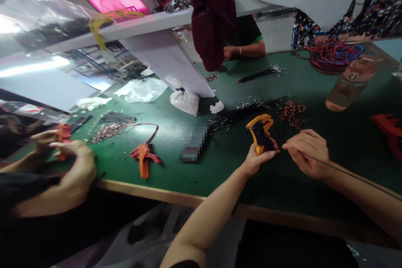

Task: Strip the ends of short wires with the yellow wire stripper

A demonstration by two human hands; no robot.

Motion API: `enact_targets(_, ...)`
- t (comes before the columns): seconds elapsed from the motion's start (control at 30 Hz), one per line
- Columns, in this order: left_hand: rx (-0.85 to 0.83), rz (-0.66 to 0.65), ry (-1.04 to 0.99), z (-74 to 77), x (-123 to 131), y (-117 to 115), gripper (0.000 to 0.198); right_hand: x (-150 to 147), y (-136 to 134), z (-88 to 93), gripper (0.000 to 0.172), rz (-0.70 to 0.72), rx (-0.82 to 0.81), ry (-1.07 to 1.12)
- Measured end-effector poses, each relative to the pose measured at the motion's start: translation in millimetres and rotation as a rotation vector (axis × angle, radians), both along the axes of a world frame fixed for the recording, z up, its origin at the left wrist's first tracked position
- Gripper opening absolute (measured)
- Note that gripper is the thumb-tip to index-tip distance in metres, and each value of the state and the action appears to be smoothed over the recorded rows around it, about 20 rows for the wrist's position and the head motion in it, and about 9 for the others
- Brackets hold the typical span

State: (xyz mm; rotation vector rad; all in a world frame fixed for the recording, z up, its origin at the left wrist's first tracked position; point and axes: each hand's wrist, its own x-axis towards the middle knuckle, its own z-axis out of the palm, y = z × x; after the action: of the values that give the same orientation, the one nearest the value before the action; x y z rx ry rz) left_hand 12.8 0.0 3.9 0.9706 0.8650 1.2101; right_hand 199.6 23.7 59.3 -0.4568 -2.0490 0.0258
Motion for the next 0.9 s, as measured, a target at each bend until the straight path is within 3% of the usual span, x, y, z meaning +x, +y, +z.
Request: enact_targets(0.9, 0.015, 0.047, 0.157, -0.2, 0.0, 1.9, 0.035, 0.2, -2.2, -0.5, 0.015, 0.028, -0.036, -0.015)
